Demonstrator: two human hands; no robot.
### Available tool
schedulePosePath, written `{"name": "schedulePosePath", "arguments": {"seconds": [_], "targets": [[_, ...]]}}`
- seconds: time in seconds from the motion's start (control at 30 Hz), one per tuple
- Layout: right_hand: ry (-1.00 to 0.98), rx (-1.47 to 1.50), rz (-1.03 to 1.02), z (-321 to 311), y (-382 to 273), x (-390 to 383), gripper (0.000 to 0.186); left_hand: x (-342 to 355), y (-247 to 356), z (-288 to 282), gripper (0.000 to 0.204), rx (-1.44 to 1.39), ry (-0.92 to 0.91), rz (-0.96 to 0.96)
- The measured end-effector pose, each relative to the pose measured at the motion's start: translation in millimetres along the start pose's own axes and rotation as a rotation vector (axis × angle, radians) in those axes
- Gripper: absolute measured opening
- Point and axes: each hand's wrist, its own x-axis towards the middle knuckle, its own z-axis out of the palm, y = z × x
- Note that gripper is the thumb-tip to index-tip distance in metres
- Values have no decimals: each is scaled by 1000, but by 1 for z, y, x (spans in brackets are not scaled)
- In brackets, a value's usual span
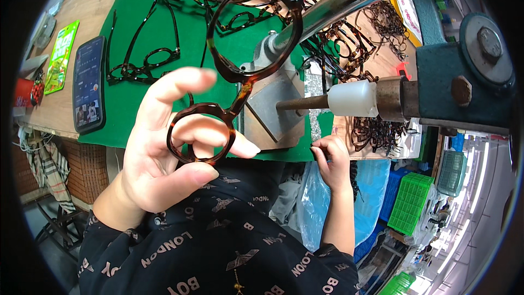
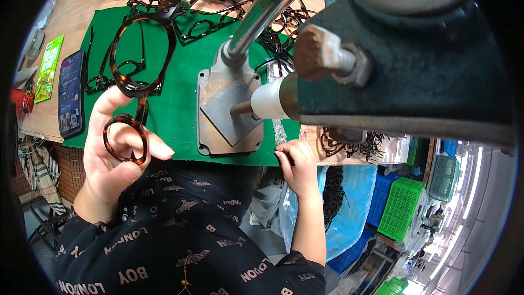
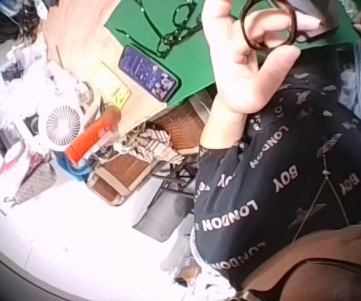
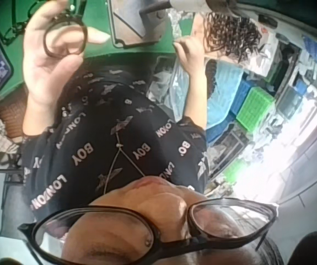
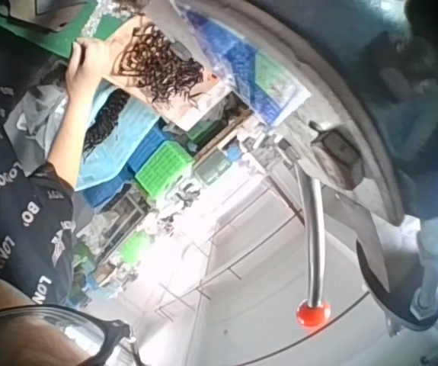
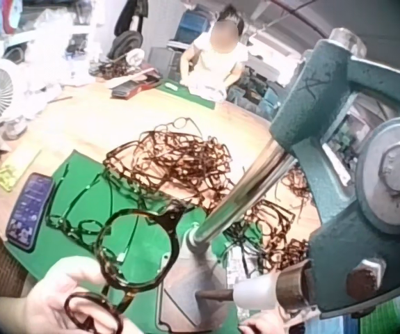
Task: The person moves a pile of eyeglass frames from a cloth to a workbench and then uses a heating tool to warm and adjust the frames one by one. The person repeatedly picks up frames, applies heat to the temples, and bends them into shape before placing them on the table.
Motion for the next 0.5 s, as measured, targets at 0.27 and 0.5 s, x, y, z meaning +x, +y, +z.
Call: {"name": "schedulePosePath", "arguments": {"seconds": [0.27, 0.5], "targets": [[-65, -158, -67, -1, -9, 5, 12, 5, 1, 4, 89, 23, 54, 17], [-56, -111, 53, -13, -16, 1, 6, 12, -5, 3, 97, 147, -172, 114]]}}
